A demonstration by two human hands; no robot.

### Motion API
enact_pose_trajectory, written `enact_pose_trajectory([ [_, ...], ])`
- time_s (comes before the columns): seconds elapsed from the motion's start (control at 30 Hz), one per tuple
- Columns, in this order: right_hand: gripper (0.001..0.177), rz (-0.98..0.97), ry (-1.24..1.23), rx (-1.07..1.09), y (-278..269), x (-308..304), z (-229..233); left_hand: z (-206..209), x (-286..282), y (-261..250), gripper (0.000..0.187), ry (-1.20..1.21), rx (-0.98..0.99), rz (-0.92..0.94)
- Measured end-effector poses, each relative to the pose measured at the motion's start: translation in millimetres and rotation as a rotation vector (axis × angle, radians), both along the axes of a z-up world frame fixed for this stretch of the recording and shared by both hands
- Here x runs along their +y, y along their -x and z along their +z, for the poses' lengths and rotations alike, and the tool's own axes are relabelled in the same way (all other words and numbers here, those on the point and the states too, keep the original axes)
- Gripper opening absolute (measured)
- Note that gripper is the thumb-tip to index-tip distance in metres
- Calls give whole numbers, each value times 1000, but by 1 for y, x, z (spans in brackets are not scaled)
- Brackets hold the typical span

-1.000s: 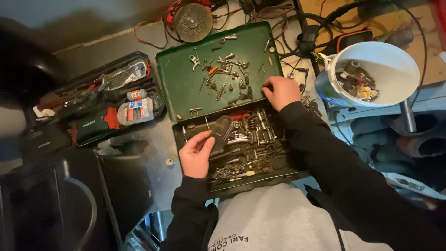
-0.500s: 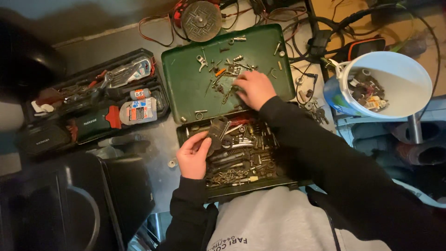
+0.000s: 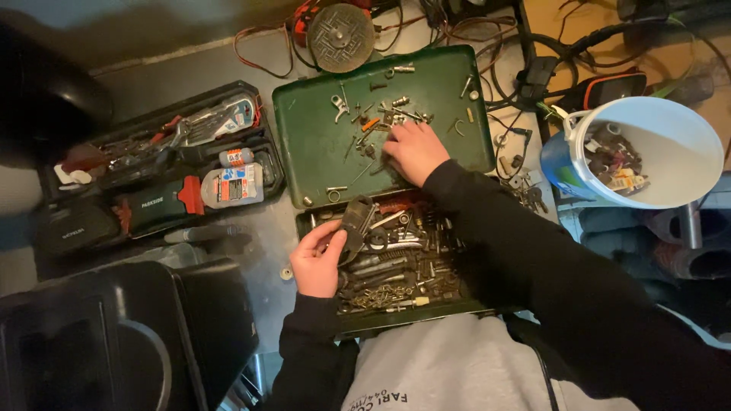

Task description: Searching through a toolbox for specific hardware components

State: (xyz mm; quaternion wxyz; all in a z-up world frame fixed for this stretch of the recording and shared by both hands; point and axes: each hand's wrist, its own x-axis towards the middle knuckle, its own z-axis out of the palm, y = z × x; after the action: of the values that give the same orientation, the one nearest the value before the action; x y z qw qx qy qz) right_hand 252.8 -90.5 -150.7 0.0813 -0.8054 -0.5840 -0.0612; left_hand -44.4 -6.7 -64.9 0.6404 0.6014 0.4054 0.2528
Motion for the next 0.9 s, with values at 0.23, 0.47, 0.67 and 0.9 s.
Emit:
enact_pose_trajectory([
  [0.23, 23, 19, 70, 68, 7, -20, 18, 4, 1, -5, 27, 9, 12, 10],
  [0.47, 13, -10, 22, 165, 2, -11, 42, -10, 9, -7, 26, 11, 15, 3],
  [0.67, 12, -29, -120, 123, -9, 29, 29, -9, 16, -9, 27, 14, 25, 30],
  [0.9, 5, -5, -170, 12, -10, 53, 5, -12, 19, -12, 28, 49, 21, 57],
])
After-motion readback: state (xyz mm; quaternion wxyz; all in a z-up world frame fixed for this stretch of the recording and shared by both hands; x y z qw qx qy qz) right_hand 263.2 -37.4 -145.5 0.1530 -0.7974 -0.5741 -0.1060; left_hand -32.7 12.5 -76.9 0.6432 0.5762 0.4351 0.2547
